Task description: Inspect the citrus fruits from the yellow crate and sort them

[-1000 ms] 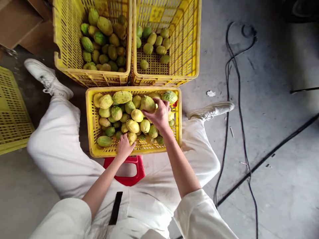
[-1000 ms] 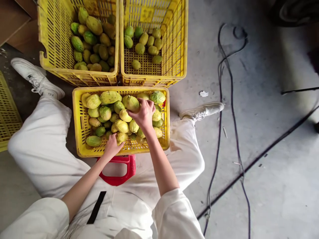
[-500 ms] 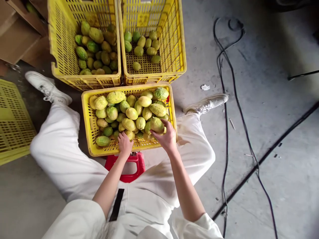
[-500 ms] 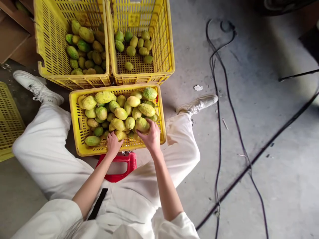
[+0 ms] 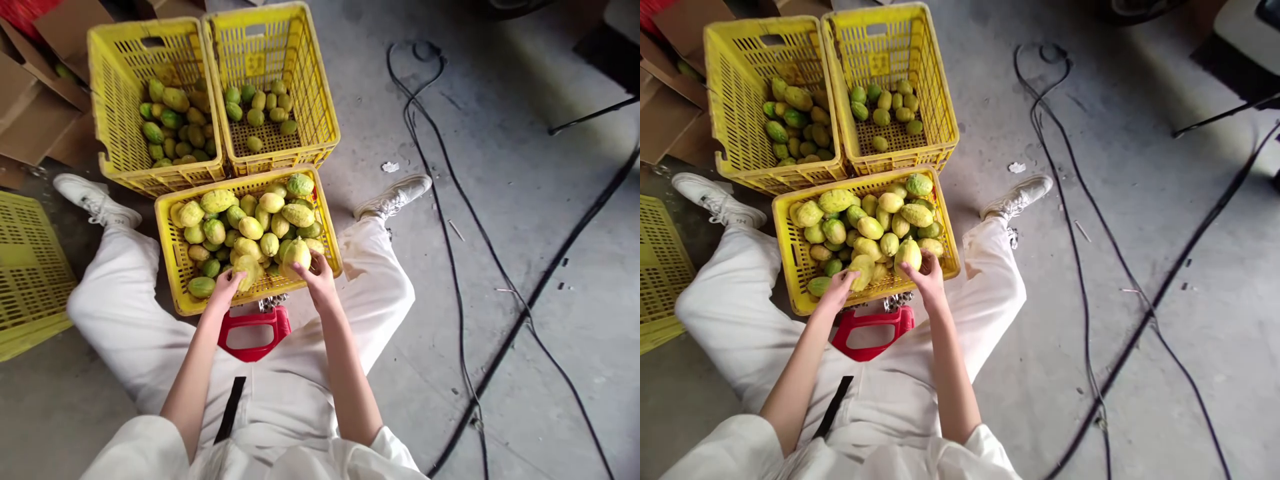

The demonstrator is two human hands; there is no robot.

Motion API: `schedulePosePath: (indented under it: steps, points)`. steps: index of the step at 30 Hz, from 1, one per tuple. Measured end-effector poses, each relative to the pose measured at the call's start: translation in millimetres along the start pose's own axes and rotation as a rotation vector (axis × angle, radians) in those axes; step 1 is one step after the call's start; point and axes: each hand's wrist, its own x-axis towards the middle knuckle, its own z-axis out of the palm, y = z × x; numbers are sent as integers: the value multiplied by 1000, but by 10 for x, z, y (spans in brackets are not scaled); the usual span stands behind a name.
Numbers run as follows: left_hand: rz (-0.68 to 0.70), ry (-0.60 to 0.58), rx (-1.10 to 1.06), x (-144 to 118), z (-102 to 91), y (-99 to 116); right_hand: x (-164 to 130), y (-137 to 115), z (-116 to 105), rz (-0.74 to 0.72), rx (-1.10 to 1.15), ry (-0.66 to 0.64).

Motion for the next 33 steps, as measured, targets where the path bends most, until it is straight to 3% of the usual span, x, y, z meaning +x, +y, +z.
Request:
schedulePosePath:
  steps: [7,10,13,19,25,33]
  points:
    - [206,-98,-451,-400,-105,789,-31,-509,358,-27,409,-273]
    - [369,-95,-586,-523,-100,1109,-44,-756,562,-104,479,-326]
    - [473,-84,-630,-628,-157,1281,-149,-924,669,-219,478,-311]
    - [393,-183,-813,-799,-356,1186,-531,-918,634,-353,479,-219]
    - [242,-250,-900,-943,-337,1099,-746,-703,576,-275,405,-200]
    - [140,-182,-797,-951,-377,953,-725,-573,467,-352,182,-19]
